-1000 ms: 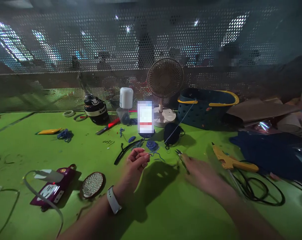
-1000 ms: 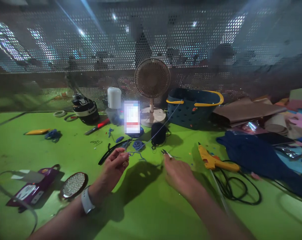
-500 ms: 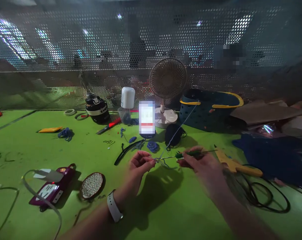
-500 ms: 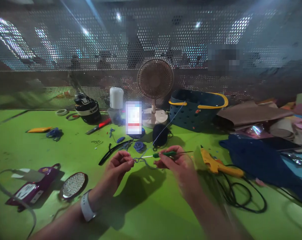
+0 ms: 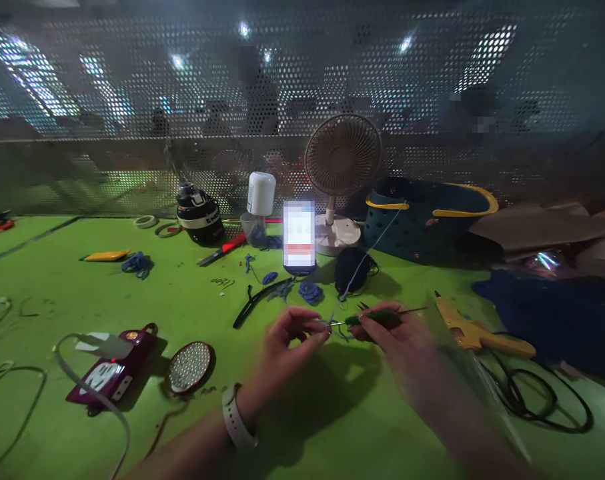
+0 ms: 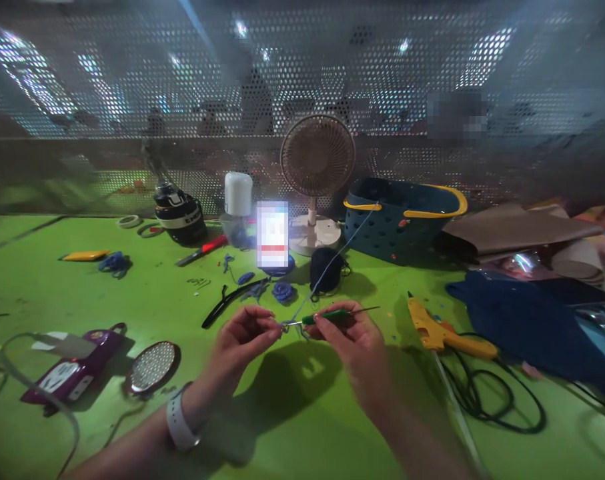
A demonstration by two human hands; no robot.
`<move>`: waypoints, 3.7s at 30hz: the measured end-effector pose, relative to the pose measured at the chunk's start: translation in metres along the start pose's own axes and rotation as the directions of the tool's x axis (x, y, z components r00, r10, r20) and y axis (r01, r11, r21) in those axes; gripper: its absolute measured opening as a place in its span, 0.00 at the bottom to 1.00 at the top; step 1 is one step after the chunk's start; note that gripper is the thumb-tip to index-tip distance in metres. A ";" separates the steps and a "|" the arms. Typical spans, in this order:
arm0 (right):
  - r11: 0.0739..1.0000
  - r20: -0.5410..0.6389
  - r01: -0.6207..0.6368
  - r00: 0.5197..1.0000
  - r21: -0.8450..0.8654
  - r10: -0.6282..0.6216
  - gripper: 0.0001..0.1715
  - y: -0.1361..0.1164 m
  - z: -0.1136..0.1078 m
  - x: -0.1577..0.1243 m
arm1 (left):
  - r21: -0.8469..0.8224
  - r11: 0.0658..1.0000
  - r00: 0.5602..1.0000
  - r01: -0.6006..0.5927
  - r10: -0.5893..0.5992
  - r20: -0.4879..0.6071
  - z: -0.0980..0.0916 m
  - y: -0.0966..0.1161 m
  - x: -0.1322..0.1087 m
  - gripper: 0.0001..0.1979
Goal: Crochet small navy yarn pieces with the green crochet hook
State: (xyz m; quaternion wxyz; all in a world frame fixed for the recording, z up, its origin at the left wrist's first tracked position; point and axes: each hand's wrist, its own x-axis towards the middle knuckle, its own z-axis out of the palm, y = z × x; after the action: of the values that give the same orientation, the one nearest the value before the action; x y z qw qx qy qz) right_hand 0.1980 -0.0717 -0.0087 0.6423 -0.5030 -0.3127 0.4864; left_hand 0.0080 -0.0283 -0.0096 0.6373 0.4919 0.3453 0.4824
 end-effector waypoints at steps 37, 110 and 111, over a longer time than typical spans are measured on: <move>0.954 0.671 -0.272 0.684 -0.128 0.285 0.16 -0.013 0.002 -0.036 | 0.081 0.986 0.969 -0.146 0.125 0.214 0.031 0.027 -0.011 0.08; 0.874 0.122 -0.313 0.950 0.372 0.288 0.18 0.000 0.011 -0.001 | 0.445 0.841 0.925 -0.309 0.158 0.344 0.027 0.009 0.005 0.11; 0.875 0.122 -0.315 0.949 0.367 0.291 0.19 0.000 0.012 -0.002 | 0.453 0.831 0.921 -0.325 0.168 0.352 0.027 0.006 0.005 0.12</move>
State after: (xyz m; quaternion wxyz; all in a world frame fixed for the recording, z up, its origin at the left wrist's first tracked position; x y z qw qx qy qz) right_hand 0.1873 -0.0694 -0.0048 0.6336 -0.3954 -0.1493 0.6480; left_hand 0.0321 -0.0308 0.0042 0.4632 0.7482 0.2918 0.3749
